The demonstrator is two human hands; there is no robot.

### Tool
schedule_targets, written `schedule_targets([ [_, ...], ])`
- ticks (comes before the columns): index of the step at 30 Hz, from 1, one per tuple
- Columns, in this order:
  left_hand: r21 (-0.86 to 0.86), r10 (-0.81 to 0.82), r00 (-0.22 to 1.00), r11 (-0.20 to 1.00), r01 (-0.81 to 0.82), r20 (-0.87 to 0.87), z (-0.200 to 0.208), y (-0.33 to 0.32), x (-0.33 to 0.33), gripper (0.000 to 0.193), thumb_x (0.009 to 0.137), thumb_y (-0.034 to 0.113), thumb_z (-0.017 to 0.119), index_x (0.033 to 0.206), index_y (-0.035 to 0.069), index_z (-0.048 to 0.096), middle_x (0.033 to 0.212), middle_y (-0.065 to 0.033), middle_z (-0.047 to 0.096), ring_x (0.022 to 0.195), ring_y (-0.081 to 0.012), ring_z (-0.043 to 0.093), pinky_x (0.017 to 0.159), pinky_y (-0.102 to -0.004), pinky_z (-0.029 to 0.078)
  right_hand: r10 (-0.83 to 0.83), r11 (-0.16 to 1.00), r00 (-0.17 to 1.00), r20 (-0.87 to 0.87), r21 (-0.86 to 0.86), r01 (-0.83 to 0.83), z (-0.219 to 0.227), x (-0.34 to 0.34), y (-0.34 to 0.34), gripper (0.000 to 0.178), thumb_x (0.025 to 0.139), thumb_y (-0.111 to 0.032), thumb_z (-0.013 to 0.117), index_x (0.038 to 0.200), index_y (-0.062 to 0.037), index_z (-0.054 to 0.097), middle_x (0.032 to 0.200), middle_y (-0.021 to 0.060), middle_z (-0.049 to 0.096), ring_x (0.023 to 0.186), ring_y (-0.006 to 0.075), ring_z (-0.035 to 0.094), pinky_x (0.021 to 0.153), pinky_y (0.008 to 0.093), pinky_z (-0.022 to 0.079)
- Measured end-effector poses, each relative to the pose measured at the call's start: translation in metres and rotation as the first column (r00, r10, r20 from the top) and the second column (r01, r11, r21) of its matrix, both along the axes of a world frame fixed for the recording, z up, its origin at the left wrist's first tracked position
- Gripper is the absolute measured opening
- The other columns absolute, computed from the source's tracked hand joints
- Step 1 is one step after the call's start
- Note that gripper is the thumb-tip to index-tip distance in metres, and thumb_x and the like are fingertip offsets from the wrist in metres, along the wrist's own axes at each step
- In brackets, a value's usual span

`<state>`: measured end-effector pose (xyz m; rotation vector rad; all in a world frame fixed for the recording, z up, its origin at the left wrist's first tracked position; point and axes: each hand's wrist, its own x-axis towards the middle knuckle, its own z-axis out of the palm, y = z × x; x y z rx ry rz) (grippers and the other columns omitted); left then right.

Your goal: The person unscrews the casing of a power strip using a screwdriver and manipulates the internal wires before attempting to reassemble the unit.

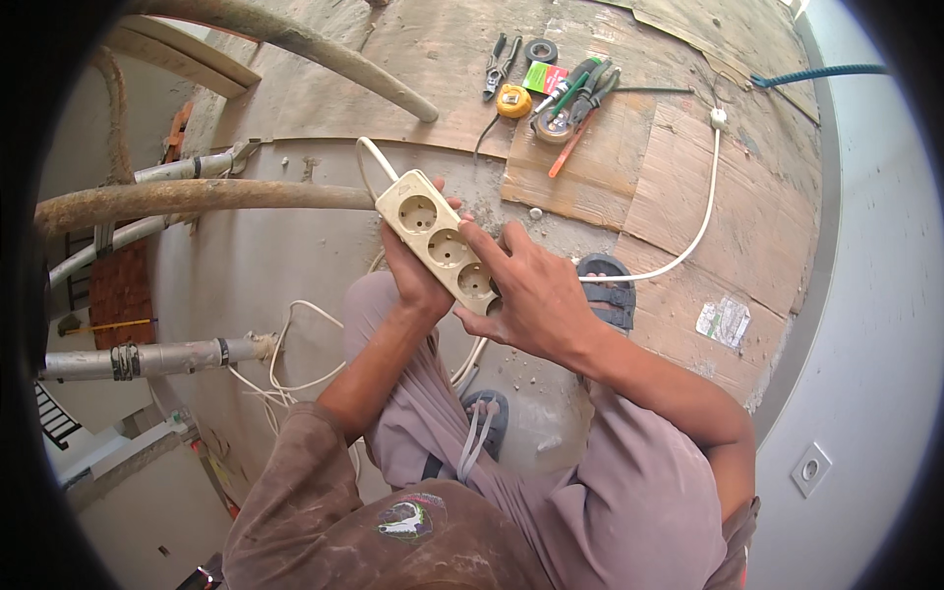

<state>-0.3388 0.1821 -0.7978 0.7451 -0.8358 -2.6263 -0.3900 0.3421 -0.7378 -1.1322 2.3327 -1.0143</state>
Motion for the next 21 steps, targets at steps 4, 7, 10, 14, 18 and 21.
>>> schedule_targets([
  [4,-0.003,-0.024,1.000,1.000,0.024,-0.009,-0.004,0.001,0.004,0.061,0.096,0.055,0.028,0.129,0.008,0.049,0.100,-0.0102,0.062,0.090,-0.0221,0.063,0.081,-0.0365,0.054,-0.001,1.000,1.000,0.014,-0.026,0.001,0.004,0.000,-0.001,0.085,0.063,-0.034,0.082,0.136,-0.0145,0.042,0.090,0.0144,0.048,0.072,0.0331,0.059,0.063,0.0434,0.049],
  [7,0.008,-0.036,0.999,0.999,0.036,-0.015,-0.007,0.002,0.007,0.063,0.095,0.056,0.028,0.132,0.008,0.045,0.103,-0.0076,0.060,0.091,-0.0220,0.063,0.080,-0.0384,0.056,0.006,0.999,1.000,0.006,-0.037,-0.006,0.003,0.000,-0.004,0.085,0.063,-0.034,0.082,0.135,-0.0142,0.042,0.090,0.0142,0.048,0.073,0.0327,0.059,0.063,0.0430,0.050],
  [10,0.049,-0.060,0.996,0.997,0.063,-0.073,-0.008,0.002,0.009,0.064,0.095,0.058,0.027,0.133,0.008,0.044,0.103,-0.0080,0.060,0.091,-0.0223,0.063,0.080,-0.0388,0.056,0.017,1.000,1.000,0.004,0.006,-0.017,0.004,0.000,-0.006,0.085,0.063,-0.034,0.082,0.135,-0.0137,0.043,0.090,0.0138,0.048,0.073,0.0326,0.060,0.063,0.0428,0.050],
  [14,0.032,-0.020,0.999,0.999,0.021,-0.035,-0.013,-0.001,0.009,0.067,0.094,0.060,0.027,0.134,0.008,0.042,0.104,-0.0083,0.059,0.090,-0.0233,0.064,0.080,-0.0390,0.056,0.036,0.999,0.999,-0.023,-0.020,-0.036,0.005,-0.001,-0.006,0.081,0.067,-0.034,0.080,0.135,-0.0162,0.040,0.090,0.0140,0.047,0.068,0.0309,0.059,0.057,0.0433,0.051],
  [18,-0.019,-0.010,1.000,1.000,0.009,-0.025,-0.018,-0.002,0.007,0.069,0.094,0.061,0.027,0.135,0.007,0.042,0.105,-0.0091,0.059,0.092,-0.0240,0.063,0.080,-0.0406,0.056,0.035,0.999,0.999,-0.019,-0.005,-0.036,0.005,-0.001,-0.005,0.080,0.067,-0.034,0.079,0.134,-0.0155,0.040,0.091,0.0139,0.047,0.069,0.0310,0.060,0.057,0.0428,0.051],
  [21,-0.044,-0.048,0.999,0.998,0.047,-0.024,-0.016,-0.002,0.006,0.071,0.093,0.063,0.027,0.135,0.007,0.041,0.105,-0.0098,0.059,0.093,-0.0242,0.062,0.081,-0.0425,0.056,0.038,0.999,0.999,-0.011,0.021,-0.038,0.007,-0.001,-0.002,0.080,0.067,-0.033,0.079,0.134,-0.0150,0.040,0.091,0.0137,0.047,0.072,0.0307,0.060,0.058,0.0422,0.051],
])
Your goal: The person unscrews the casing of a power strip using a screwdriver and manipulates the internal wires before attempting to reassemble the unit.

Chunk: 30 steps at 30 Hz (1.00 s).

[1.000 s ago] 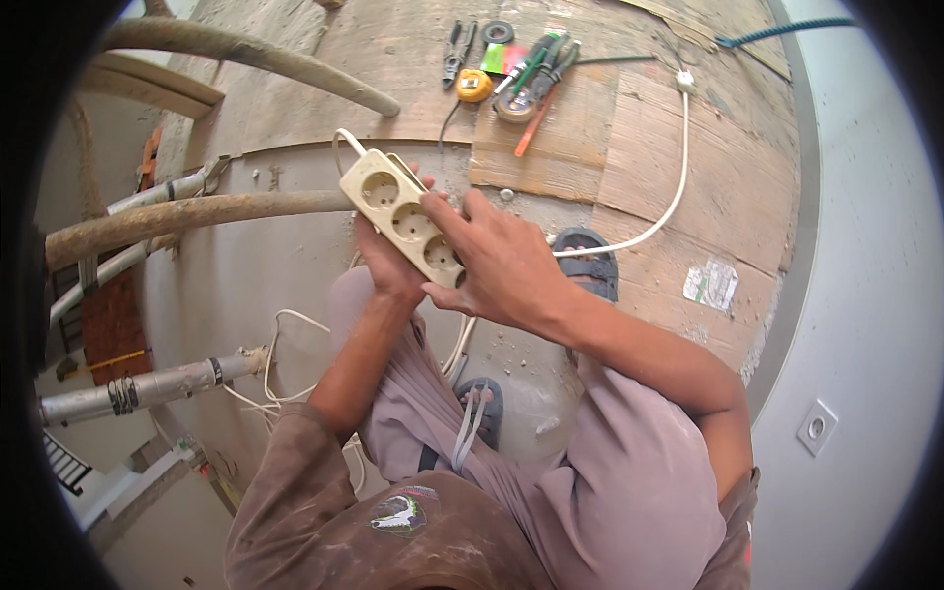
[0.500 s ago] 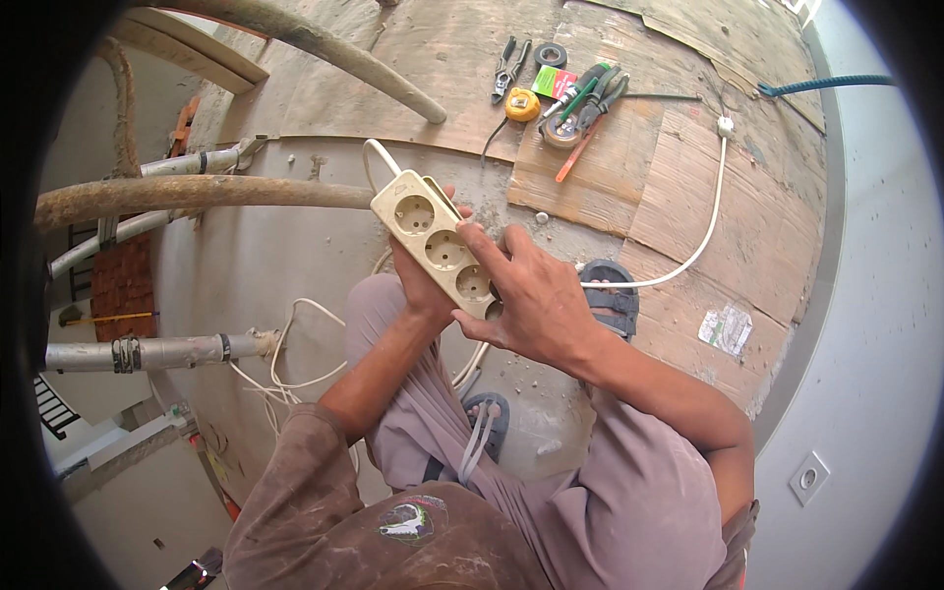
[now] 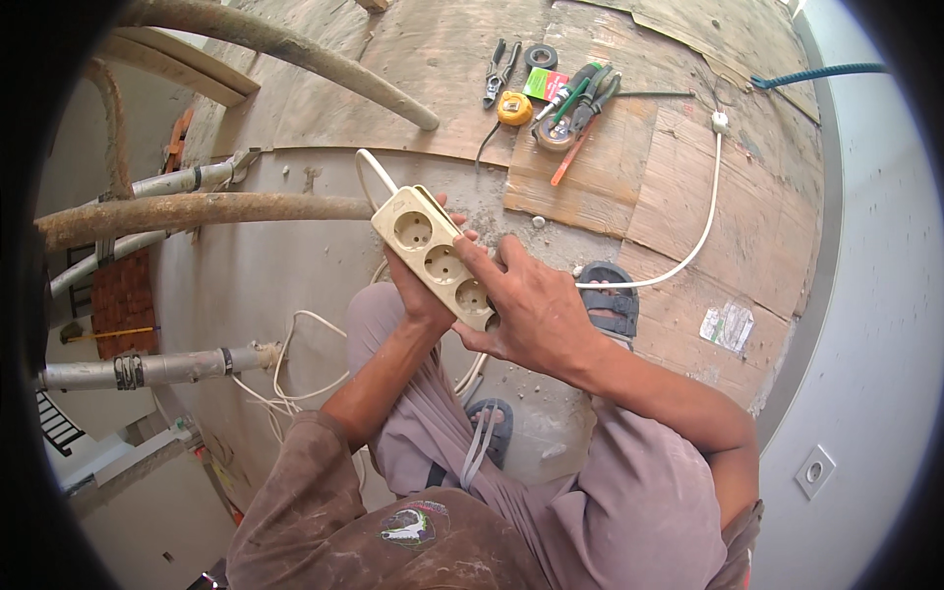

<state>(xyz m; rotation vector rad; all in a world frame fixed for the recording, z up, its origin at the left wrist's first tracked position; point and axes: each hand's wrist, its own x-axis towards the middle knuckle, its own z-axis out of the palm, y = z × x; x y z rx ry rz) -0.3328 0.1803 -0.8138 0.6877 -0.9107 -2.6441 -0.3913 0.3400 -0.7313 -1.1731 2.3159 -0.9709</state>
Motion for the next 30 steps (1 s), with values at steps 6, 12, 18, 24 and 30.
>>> schedule_targets([
  [6,-0.008,-0.037,0.999,0.999,0.037,-0.003,-0.004,-0.001,-0.001,0.076,0.091,0.067,0.027,0.137,0.008,0.040,0.108,-0.0092,0.058,0.093,-0.0238,0.062,0.081,-0.0441,0.055,0.010,0.999,1.000,0.010,0.038,-0.011,0.001,-0.002,0.003,0.080,0.068,-0.033,0.079,0.135,-0.0137,0.040,0.091,0.0130,0.046,0.075,0.0294,0.060,0.058,0.0405,0.051],
  [12,0.011,-0.046,0.999,0.999,0.047,-0.028,-0.009,-0.001,0.000,0.077,0.091,0.068,0.027,0.138,0.007,0.038,0.109,-0.0091,0.057,0.094,-0.0229,0.061,0.082,-0.0440,0.054,0.017,0.999,1.000,0.007,0.045,-0.017,-0.001,-0.002,0.004,0.081,0.067,-0.032,0.080,0.136,-0.0125,0.040,0.091,0.0127,0.047,0.077,0.0288,0.060,0.057,0.0392,0.050],
  [18,-0.012,-0.029,0.999,0.999,0.029,0.041,-0.001,0.001,-0.006,0.070,0.093,0.060,0.025,0.135,0.006,0.041,0.108,-0.0093,0.057,0.093,-0.0223,0.061,0.080,-0.0420,0.055,-0.021,0.999,1.000,-0.010,0.032,0.021,-0.003,-0.004,0.003,0.081,0.067,-0.033,0.080,0.134,-0.0121,0.040,0.091,0.0137,0.047,0.075,0.0308,0.061,0.057,0.0404,0.051],
  [24,0.016,0.000,0.995,1.000,-0.002,0.100,0.007,0.004,-0.009,0.066,0.094,0.054,0.023,0.133,0.006,0.043,0.104,-0.0089,0.059,0.090,-0.0227,0.062,0.079,-0.0397,0.055,-0.031,0.999,1.000,0.003,0.036,0.030,-0.002,-0.005,0.002,0.080,0.067,-0.034,0.080,0.132,-0.0118,0.039,0.091,0.0148,0.048,0.075,0.0329,0.061,0.058,0.0423,0.052],
  [30,0.048,0.035,0.996,0.998,-0.039,0.079,0.002,0.001,-0.006,0.065,0.094,0.054,0.024,0.133,0.006,0.043,0.104,-0.0090,0.060,0.091,-0.0232,0.062,0.080,-0.0400,0.054,-0.015,0.998,1.000,0.015,0.062,0.014,-0.004,-0.003,0.000,0.080,0.068,-0.034,0.079,0.133,-0.0119,0.039,0.092,0.0156,0.048,0.076,0.0336,0.062,0.059,0.0428,0.052],
])
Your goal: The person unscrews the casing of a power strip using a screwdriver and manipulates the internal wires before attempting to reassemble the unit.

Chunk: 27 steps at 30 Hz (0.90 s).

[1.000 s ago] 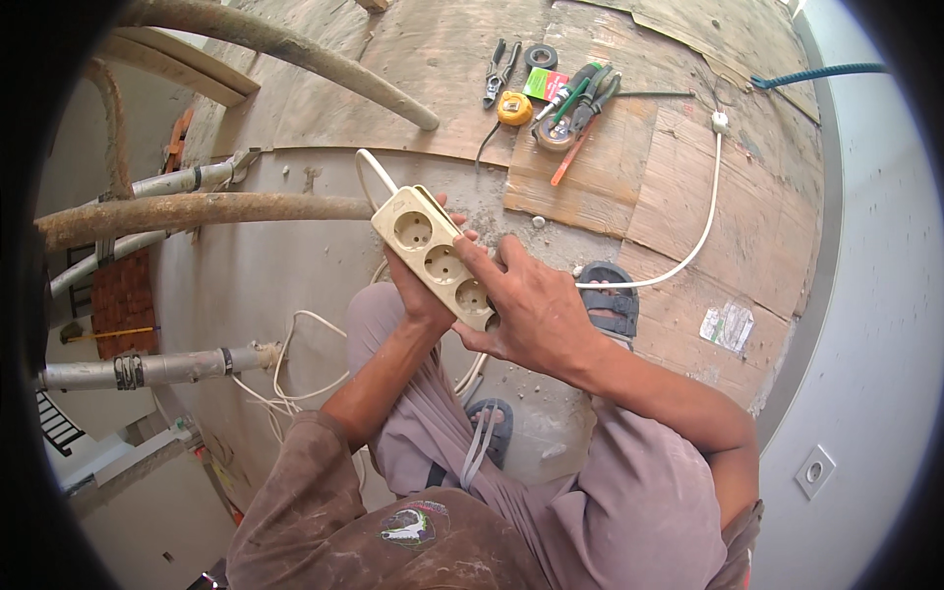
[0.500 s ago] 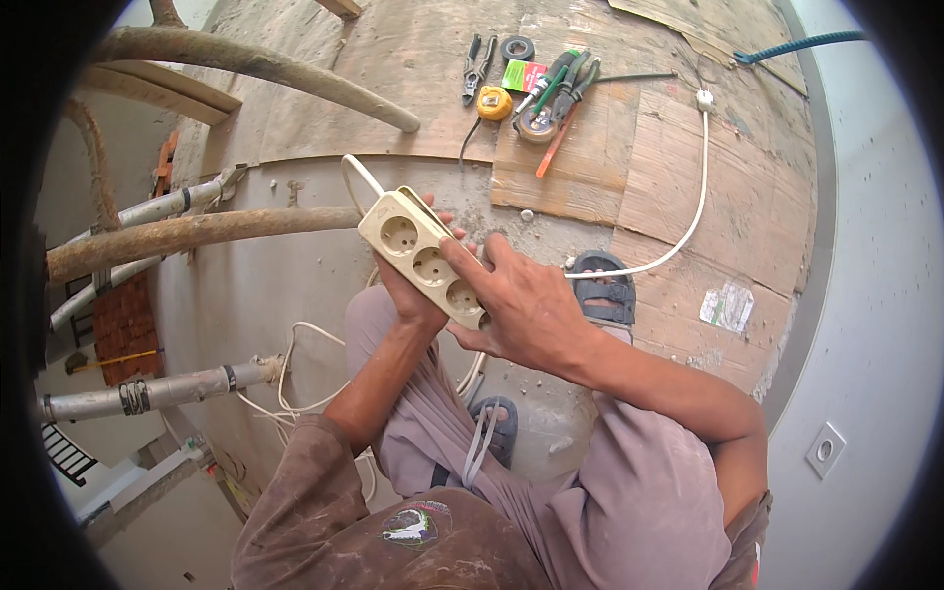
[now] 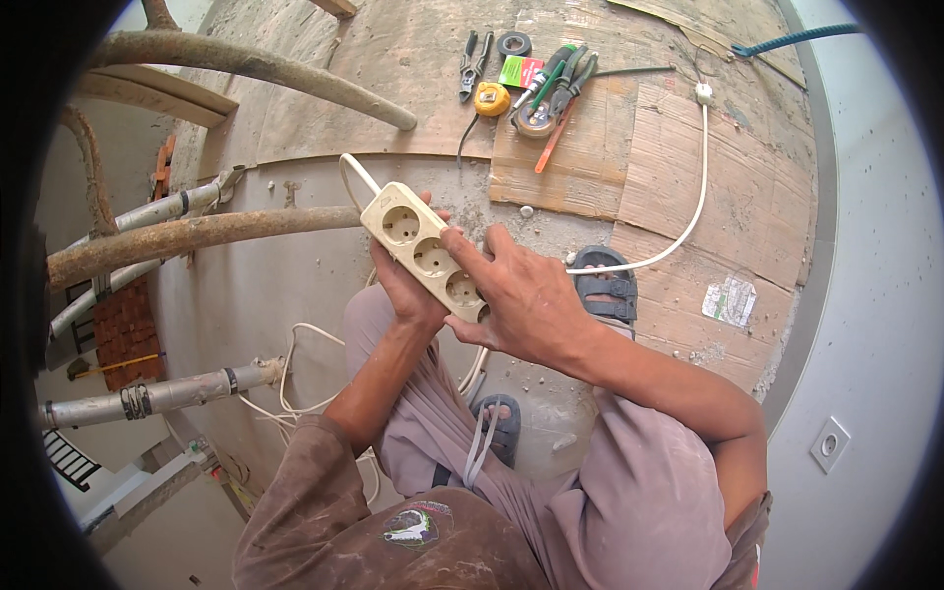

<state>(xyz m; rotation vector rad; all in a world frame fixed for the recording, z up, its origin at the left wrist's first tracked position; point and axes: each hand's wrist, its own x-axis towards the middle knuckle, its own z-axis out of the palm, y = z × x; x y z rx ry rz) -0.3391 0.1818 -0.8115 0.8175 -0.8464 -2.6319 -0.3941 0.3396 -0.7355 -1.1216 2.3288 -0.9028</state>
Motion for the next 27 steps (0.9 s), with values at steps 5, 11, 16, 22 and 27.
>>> schedule_targets([
  [5,0.035,0.000,1.000,0.999,0.000,-0.003,0.008,0.001,-0.003,0.062,0.095,0.052,0.025,0.129,0.005,0.047,0.102,-0.0100,0.060,0.093,-0.0220,0.061,0.084,-0.0375,0.052,-0.025,0.999,0.999,0.035,-0.031,0.026,-0.007,-0.001,0.002,0.080,0.066,-0.033,0.080,0.134,-0.0131,0.041,0.093,0.0153,0.048,0.076,0.0341,0.061,0.062,0.0432,0.052],
  [11,0.046,0.031,0.999,0.998,-0.033,0.036,0.012,0.002,-0.003,0.061,0.096,0.053,0.027,0.126,0.005,0.051,0.101,-0.0105,0.061,0.094,-0.0213,0.060,0.085,-0.0368,0.051,-0.045,0.997,0.994,0.104,-0.064,0.052,-0.007,-0.002,0.004,0.082,0.065,-0.033,0.080,0.135,-0.0135,0.044,0.093,0.0152,0.049,0.074,0.0343,0.061,0.065,0.0436,0.052],
  [16,0.060,0.033,0.998,0.998,-0.035,0.046,0.004,-0.002,0.000,0.060,0.097,0.053,0.028,0.126,0.006,0.051,0.100,-0.0101,0.061,0.093,-0.0215,0.061,0.085,-0.0362,0.051,-0.065,0.994,0.989,0.133,-0.074,0.075,-0.013,-0.001,0.005,0.083,0.063,-0.038,0.081,0.134,-0.0127,0.045,0.089,0.0138,0.050,0.072,0.0328,0.059,0.066,0.0429,0.049],
  [22,0.060,0.021,0.998,0.998,-0.024,0.057,0.002,-0.001,-0.001,0.060,0.097,0.055,0.027,0.125,0.007,0.051,0.100,-0.0100,0.061,0.093,-0.0215,0.061,0.085,-0.0361,0.051,-0.073,0.993,0.983,0.170,-0.074,0.086,-0.013,-0.003,0.002,0.084,0.063,-0.039,0.082,0.134,-0.0142,0.045,0.089,0.0139,0.050,0.073,0.0335,0.058,0.066,0.0440,0.048],
  [27,0.054,0.003,0.999,0.999,-0.004,0.034,0.000,0.000,0.000,0.061,0.097,0.057,0.028,0.125,0.007,0.050,0.101,-0.0094,0.061,0.095,-0.0212,0.061,0.086,-0.0362,0.050,-0.072,0.996,0.985,0.158,-0.045,0.080,-0.015,-0.003,0.003,0.085,0.063,-0.038,0.082,0.136,-0.0165,0.044,0.088,0.0144,0.049,0.073,0.0338,0.058,0.066,0.0441,0.048],
])
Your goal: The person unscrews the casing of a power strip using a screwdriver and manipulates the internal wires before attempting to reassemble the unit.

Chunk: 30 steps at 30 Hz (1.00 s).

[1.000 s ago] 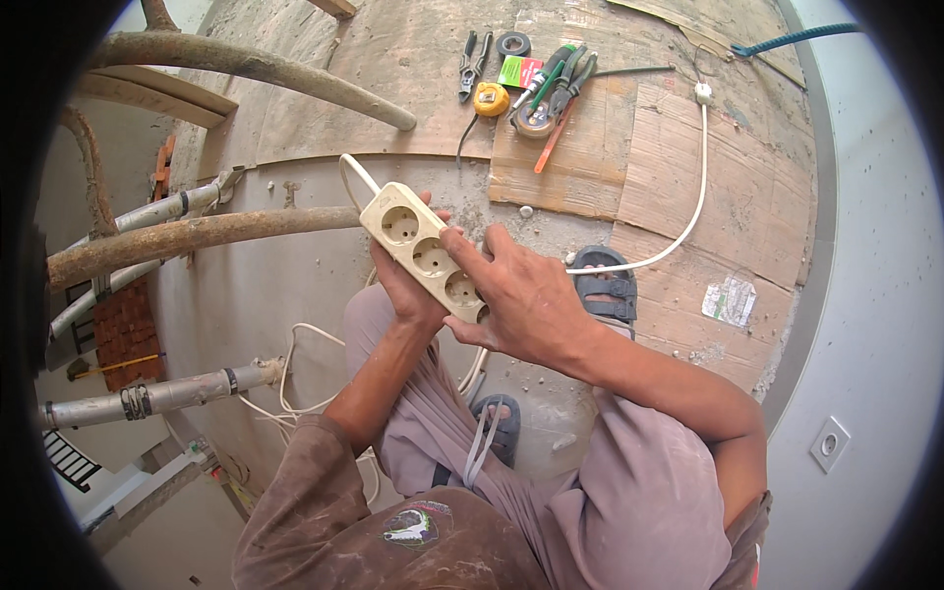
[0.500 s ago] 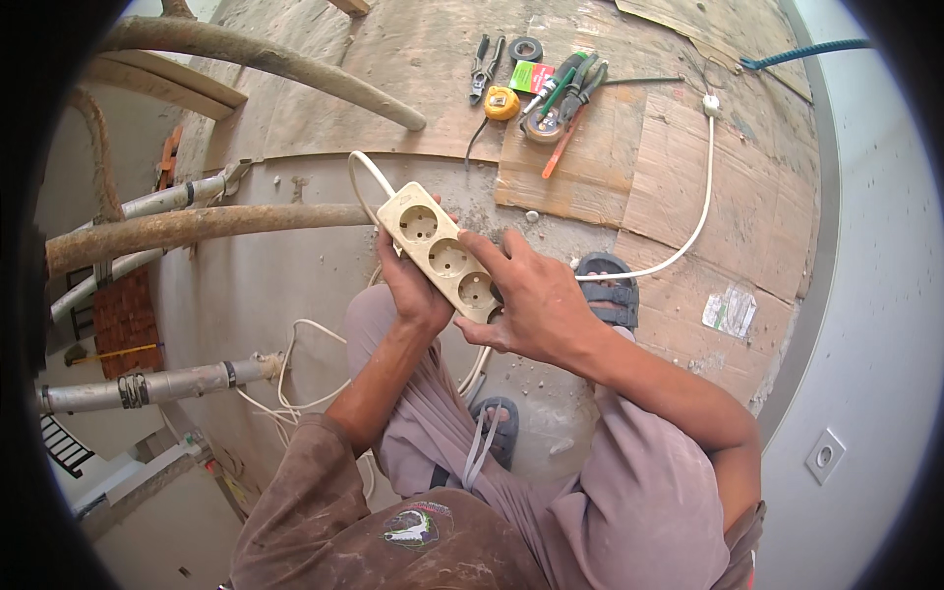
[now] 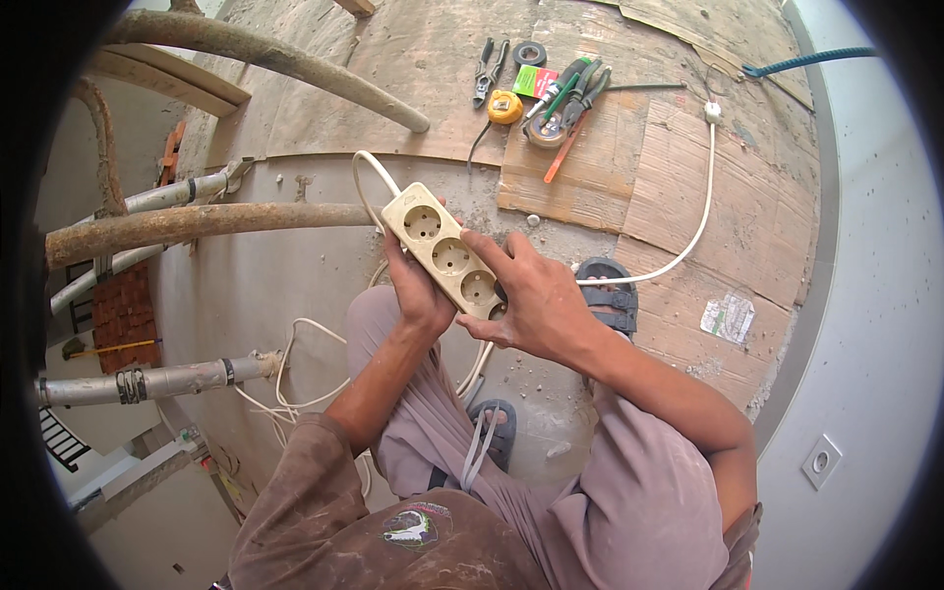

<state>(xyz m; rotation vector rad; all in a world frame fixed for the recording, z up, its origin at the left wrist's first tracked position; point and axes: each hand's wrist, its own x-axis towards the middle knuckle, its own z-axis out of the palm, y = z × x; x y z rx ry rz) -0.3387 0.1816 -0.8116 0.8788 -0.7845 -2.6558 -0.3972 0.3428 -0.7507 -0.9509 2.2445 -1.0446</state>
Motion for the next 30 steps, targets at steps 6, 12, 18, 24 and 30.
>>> schedule_targets([
  [6,0.026,-0.022,0.999,0.999,0.024,-0.046,-0.001,-0.004,0.002,0.063,0.097,0.058,0.028,0.126,0.007,0.049,0.109,-0.0100,0.060,0.103,-0.0227,0.059,0.093,-0.0380,0.047,0.020,1.000,1.000,-0.021,0.021,-0.020,0.004,-0.001,-0.001,0.085,0.066,-0.038,0.081,0.138,-0.0154,0.043,0.091,0.0158,0.049,0.073,0.0351,0.061,0.065,0.0443,0.052],
  [12,-0.011,-0.117,0.991,0.993,0.117,-0.062,0.003,-0.002,0.003,0.074,0.094,0.067,0.023,0.131,0.006,0.045,0.117,-0.0109,0.058,0.110,-0.0240,0.057,0.098,-0.0409,0.044,-0.007,1.000,1.000,-0.010,0.016,0.007,-0.006,-0.003,0.001,0.086,0.066,-0.040,0.082,0.138,-0.0140,0.043,0.094,0.0153,0.051,0.077,0.0354,0.063,0.066,0.0446,0.052],
  [18,-0.184,-0.304,0.951,0.939,0.291,-0.049,-0.004,-0.003,0.006,0.063,0.093,0.053,0.048,0.132,0.004,0.043,0.121,-0.0119,0.056,0.110,-0.0232,0.058,0.093,-0.0400,0.051,-0.022,0.999,1.000,-0.016,-0.038,0.022,-0.008,-0.002,0.001,0.083,0.068,-0.043,0.079,0.137,-0.0125,0.043,0.095,0.0142,0.053,0.079,0.0340,0.064,0.067,0.0443,0.052],
  [24,-0.034,-0.425,0.902,0.905,0.424,-0.081,0.007,-0.008,0.006,0.056,0.091,0.035,0.057,0.133,0.003,0.040,0.123,-0.0128,0.054,0.112,-0.0240,0.057,0.092,-0.0399,0.053,-0.107,0.969,0.994,0.006,-0.223,0.105,-0.012,-0.011,-0.003,0.056,0.077,-0.038,0.074,0.122,-0.0094,0.056,0.087,0.0126,0.057,0.080,0.0289,0.065,0.068,0.0402,0.052],
  [30,-0.010,-0.364,0.931,0.931,0.364,-0.041,0.016,0.004,0.005,0.062,0.092,0.042,0.058,0.134,0.001,0.037,0.127,-0.0145,0.052,0.114,-0.0237,0.056,0.090,-0.0415,0.054,-0.268,0.911,0.947,0.175,-0.275,0.309,0.030,-0.043,0.012,0.020,0.086,-0.014,0.064,0.101,-0.0006,0.062,0.060,0.0077,0.062,0.051,0.0099,0.057,0.049,0.0278,0.045],
])
